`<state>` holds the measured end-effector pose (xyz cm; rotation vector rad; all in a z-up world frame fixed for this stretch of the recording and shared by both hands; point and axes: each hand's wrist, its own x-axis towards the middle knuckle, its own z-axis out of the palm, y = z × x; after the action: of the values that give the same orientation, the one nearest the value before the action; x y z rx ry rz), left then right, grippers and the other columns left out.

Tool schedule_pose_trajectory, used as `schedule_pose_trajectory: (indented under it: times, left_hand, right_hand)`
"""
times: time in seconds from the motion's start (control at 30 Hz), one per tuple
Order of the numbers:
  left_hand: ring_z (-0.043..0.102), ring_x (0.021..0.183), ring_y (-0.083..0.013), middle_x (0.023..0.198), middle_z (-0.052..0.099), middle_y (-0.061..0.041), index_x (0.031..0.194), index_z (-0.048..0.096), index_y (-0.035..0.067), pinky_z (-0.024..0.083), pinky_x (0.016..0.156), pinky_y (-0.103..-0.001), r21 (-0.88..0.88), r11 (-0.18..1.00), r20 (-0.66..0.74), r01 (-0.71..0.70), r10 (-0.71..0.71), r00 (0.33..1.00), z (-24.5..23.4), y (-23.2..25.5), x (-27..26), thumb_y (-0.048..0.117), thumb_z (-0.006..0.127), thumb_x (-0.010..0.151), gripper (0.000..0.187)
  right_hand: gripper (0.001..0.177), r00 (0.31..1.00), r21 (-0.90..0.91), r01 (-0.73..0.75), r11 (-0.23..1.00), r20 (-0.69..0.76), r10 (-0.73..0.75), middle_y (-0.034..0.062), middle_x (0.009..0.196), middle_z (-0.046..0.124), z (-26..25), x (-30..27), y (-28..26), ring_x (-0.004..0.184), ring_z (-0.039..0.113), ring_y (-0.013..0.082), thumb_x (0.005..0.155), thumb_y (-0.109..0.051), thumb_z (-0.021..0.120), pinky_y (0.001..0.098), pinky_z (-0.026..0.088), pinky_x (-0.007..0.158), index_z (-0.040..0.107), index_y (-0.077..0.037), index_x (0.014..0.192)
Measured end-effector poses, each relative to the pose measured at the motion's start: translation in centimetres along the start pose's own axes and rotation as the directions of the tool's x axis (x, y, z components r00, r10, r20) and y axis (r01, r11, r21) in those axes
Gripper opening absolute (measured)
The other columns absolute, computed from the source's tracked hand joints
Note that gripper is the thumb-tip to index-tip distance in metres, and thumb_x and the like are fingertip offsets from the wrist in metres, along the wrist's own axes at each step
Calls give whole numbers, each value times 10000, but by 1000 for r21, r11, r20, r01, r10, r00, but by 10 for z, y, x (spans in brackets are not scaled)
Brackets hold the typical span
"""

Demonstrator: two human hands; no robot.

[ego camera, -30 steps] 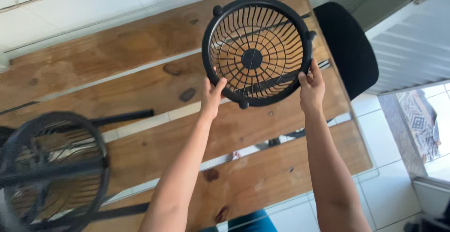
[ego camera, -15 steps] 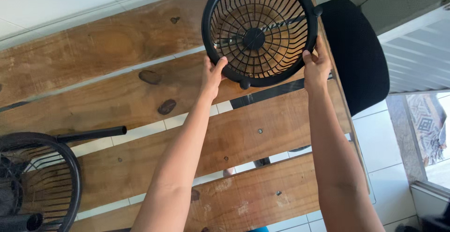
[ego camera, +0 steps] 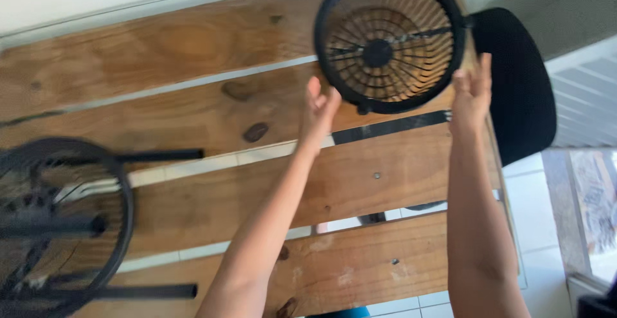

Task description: The person assembles a black metal fruit basket stand on a wooden table. They insert rods into the basket sections, align and secure the parts, and repeatedly adjust the components to ensure stability.

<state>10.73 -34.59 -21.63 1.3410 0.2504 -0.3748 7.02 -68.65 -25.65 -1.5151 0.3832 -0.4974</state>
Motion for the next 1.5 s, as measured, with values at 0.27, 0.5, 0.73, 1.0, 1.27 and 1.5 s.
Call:
schedule_pose_trajectory:
  times: [0.27,0.5,0.73,1.0,1.27,1.5]
  left_hand:
    - [628,1268,-305,1483,607,-112,1342,588,99,496,1050,-390,520,763,412,-385,171,895,-115,121,-251,234,673,984,392]
    - [721,1150,-283,1208,740,-89,1168,699,92,571,972,-377,501,767,196,-401,351,916,-309,197,-371,150,670,991,189]
    - [452,1433,-431,1487,530,-255,1450,481,-70,249,1250,-543,935,69,203,-347,700,685,-489,172,-342,322,661,1029,602]
    - [494,1371,-415,1337,601,-285,1255,603,-142,124,1230,-633,954,-178,292,-240,386,875,-542,117,-292,674,634,902,889]
    - [669,1077,-358,994,731,-198,1006,725,-6,292,1139,-606,945,-160,306,-285,126,944,-536,111,-306,722,710,690,794]
    - [699,920,-276,949,727,-93,1105,688,54,513,884,-446,905,45,386,-424,337,859,-506,113,-321,470,813,811,524]
  right_hand:
    - [746,945,10,314,950,94,-313,139,1751,243,36,-98,-107,1541,350,176,1175,123,550,283,312,1324,150,-156,1740]
    - [772,983,201,159,967,53,-173,162,1625,369,154,-272,-213,1349,510,184,1175,11,602,296,478,1131,85,-123,1733]
    - [791,881,-373,204,905,472,-4,124,1723,312,318,-439,-228,1207,662,183,842,-20,640,377,542,1001,399,-171,1580]
    - [864,623,-584,660,473,777,90,148,1408,567,424,-478,-173,1364,441,355,730,-528,807,665,235,1114,518,-157,1456]
    - [298,638,-537,621,571,770,29,84,1022,726,409,-497,-156,988,674,315,932,-283,711,456,462,899,710,-139,1192]
    - [296,658,-572,676,464,752,-32,99,1047,721,381,-481,-199,978,654,310,935,-234,706,445,447,879,709,-137,1215]
